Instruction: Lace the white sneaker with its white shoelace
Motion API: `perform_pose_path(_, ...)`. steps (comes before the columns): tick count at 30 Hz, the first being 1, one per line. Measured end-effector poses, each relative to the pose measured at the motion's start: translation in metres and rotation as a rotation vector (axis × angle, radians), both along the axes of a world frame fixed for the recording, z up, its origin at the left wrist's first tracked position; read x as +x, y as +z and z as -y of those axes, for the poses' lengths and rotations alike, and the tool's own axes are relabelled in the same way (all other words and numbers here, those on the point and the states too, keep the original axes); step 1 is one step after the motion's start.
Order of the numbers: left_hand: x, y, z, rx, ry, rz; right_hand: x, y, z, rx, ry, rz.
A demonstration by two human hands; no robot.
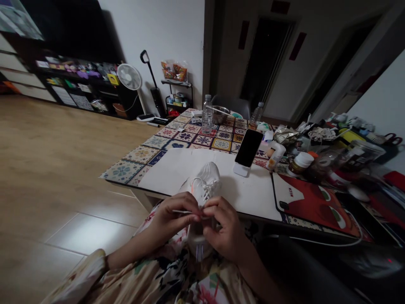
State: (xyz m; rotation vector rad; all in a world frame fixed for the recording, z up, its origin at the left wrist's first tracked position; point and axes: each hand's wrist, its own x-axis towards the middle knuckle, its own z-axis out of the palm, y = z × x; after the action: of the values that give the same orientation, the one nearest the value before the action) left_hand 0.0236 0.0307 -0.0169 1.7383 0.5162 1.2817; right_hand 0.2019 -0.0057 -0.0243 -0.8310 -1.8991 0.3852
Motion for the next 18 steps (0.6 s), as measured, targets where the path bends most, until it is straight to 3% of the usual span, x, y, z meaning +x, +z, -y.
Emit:
perform_pose_path(7,0.004,0.003,0.003,-0.455,-0.074,0.001,0.002,-0.011,-0.003,0.353,-0.142,0.091)
perform_pose_path(9,0.005,0.002,0.002,-0.539,-0.114,0.002,0.004,-0.012,0.0,0.386,-0.149,0.132)
perform_pose_path(11,0.005,-0.001,-0.002,-0.574,-0.127,-0.003,0.004,-0.011,0.002,0.327,-0.127,0.063)
perform_pose_path(13,0.006,-0.004,-0.008,-0.592,-0.111,0.068,0.004,-0.01,0.0,0.225,-0.079,-0.139)
perform_pose_path(18,-0.008,-0.014,-0.036,-0.7,-0.125,0.609,0.018,-0.009,-0.017,-0.129,0.137,-0.767)
